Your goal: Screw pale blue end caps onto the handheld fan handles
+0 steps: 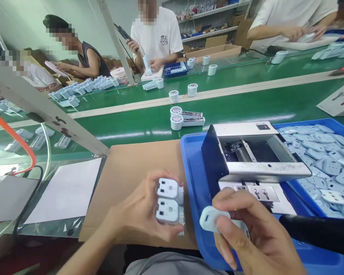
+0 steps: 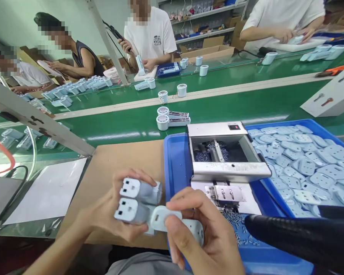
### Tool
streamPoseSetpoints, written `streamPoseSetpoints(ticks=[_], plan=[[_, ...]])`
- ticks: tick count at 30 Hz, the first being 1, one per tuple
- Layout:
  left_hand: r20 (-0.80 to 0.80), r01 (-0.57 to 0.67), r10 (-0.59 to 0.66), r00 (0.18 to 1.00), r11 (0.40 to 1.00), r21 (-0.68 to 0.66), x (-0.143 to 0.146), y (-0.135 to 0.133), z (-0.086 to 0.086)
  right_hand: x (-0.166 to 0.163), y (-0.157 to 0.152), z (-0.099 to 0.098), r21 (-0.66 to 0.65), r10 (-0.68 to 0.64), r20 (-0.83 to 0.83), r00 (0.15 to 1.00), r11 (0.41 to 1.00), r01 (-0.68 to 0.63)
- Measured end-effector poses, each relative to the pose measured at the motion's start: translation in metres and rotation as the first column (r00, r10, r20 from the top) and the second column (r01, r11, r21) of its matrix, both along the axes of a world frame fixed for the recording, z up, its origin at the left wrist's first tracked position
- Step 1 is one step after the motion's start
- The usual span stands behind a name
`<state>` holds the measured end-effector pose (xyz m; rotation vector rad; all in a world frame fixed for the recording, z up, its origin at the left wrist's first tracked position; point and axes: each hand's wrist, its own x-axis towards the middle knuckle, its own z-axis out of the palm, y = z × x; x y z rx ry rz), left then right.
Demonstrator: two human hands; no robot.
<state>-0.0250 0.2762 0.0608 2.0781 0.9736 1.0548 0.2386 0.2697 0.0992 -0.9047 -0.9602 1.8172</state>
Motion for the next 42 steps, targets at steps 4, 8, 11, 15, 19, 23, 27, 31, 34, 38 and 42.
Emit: streamPoseSetpoints(ticks=[4,8,11,15,19,23,27,31,34,38,42], plan=[[0.103,-0.032,0.037,0.994,0.998,-0.05,0.027,-0.014,-0.007,-0.01,0.018,0.021,-0.033,0.091,0.174,0.98,0.996,-0.087],[0.335,-0.008,0.04,0.941,0.995,-0.097,0.048,-0.021,-0.013,-0.013,0.036,0.025,0.188,0.172,0.473,0.864,0.939,-0.289],[0.355,-0.036,0.043,0.934,0.999,-0.026,0.057,-0.023,-0.021,-0.013,0.042,0.024,0.373,0.03,0.572,0.82,0.881,-0.292],[0.326,-0.008,-0.024,0.945,0.995,0.097,0.059,-0.017,-0.027,-0.017,0.04,0.03,0.364,0.007,0.588,0.809,0.891,-0.273],[0.356,-0.006,-0.049,0.933,0.988,0.153,0.057,-0.012,-0.028,-0.021,0.035,0.033,0.306,0.033,0.519,0.854,0.926,-0.222],[0.308,-0.031,-0.031,0.951,0.981,0.193,0.056,-0.013,-0.03,-0.023,0.029,0.026,0.185,0.125,0.439,0.89,0.956,-0.226],[0.327,-0.054,-0.002,0.945,0.985,0.162,0.054,-0.012,-0.033,-0.015,0.02,0.015,0.169,0.114,0.29,0.95,0.971,-0.168],[0.347,-0.056,-0.017,0.938,0.978,0.201,0.055,-0.005,-0.032,0.007,0.009,0.01,0.154,0.051,0.201,0.978,0.985,-0.083],[0.358,-0.076,-0.004,0.934,0.975,0.21,0.057,0.0,-0.03,0.017,0.006,0.012,0.263,-0.106,0.273,0.956,0.964,0.032],[0.33,-0.088,0.028,0.944,0.982,0.169,0.059,-0.004,-0.027,0.011,0.005,0.012,0.364,-0.261,0.291,0.92,0.92,0.146],[0.33,-0.102,0.039,0.943,0.979,0.176,0.061,-0.008,-0.031,0.004,0.001,0.008,0.442,-0.315,0.337,0.887,0.885,0.146]])
